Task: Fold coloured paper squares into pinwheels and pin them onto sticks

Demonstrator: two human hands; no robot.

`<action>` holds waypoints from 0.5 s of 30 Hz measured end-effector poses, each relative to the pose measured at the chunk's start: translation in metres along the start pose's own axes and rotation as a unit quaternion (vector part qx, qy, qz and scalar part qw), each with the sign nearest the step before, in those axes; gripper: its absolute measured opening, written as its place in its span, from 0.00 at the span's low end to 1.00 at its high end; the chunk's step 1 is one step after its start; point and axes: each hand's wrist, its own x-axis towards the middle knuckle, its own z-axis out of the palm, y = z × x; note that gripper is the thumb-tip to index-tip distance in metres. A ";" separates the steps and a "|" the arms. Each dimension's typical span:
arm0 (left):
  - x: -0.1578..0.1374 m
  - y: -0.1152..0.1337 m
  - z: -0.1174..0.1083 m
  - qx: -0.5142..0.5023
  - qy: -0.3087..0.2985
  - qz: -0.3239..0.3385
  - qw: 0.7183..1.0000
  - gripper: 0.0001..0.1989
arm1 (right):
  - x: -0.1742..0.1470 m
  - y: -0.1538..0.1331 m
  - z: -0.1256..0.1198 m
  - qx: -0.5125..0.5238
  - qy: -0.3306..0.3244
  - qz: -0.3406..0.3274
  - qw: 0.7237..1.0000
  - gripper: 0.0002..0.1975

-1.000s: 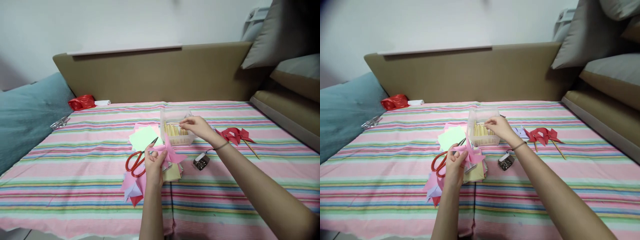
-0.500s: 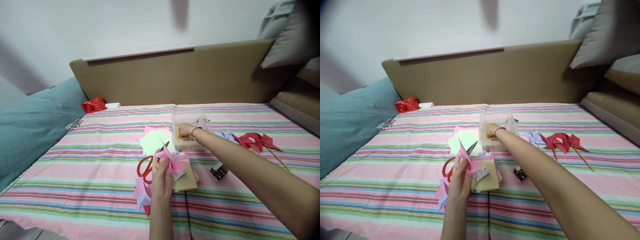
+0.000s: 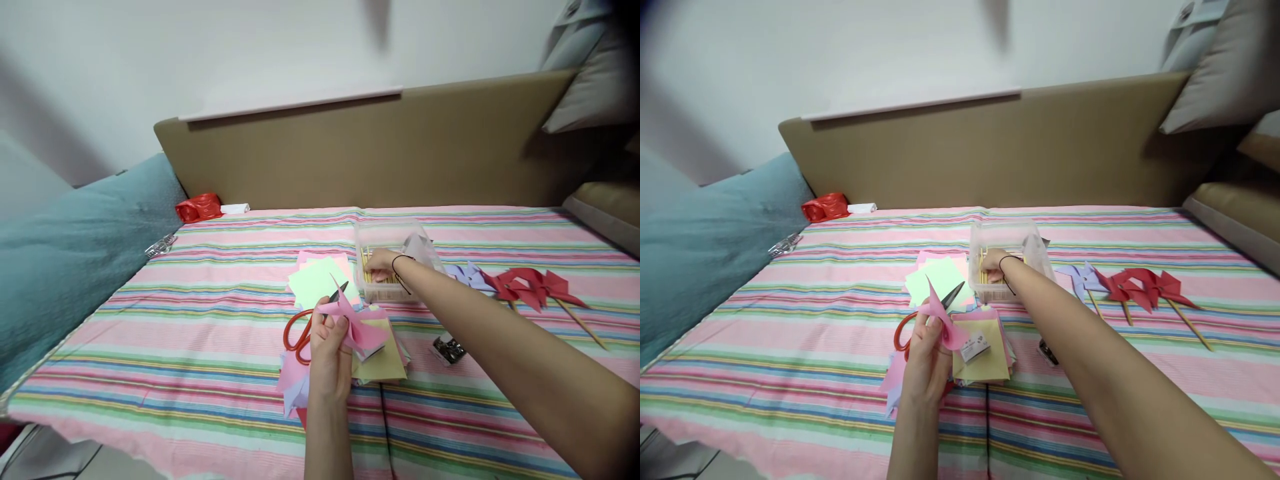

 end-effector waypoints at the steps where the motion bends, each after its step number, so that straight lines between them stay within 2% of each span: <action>1: 0.000 0.000 0.000 -0.001 0.000 0.000 1.000 0.26 | -0.003 -0.001 -0.003 0.023 -0.007 0.013 1.000 0.17; 4: 0.001 0.000 0.002 -0.006 0.006 -0.003 1.000 0.27 | -0.016 -0.002 -0.016 0.104 -0.023 0.045 0.993 0.17; 7: 0.001 -0.001 0.005 -0.001 0.027 -0.013 1.000 0.27 | -0.034 0.000 -0.034 0.189 0.000 0.022 0.982 0.12; 9: 0.001 -0.002 0.007 0.002 0.039 -0.020 0.999 0.28 | -0.049 0.002 -0.045 0.250 0.026 -0.011 0.968 0.06; 11: 0.002 -0.004 0.009 0.001 0.040 -0.023 0.999 0.28 | -0.071 0.006 -0.051 0.311 0.060 -0.056 0.947 0.06; 15: 0.002 -0.012 0.015 0.013 0.007 -0.035 0.999 0.25 | -0.134 0.022 -0.038 0.403 0.101 -0.169 0.894 0.03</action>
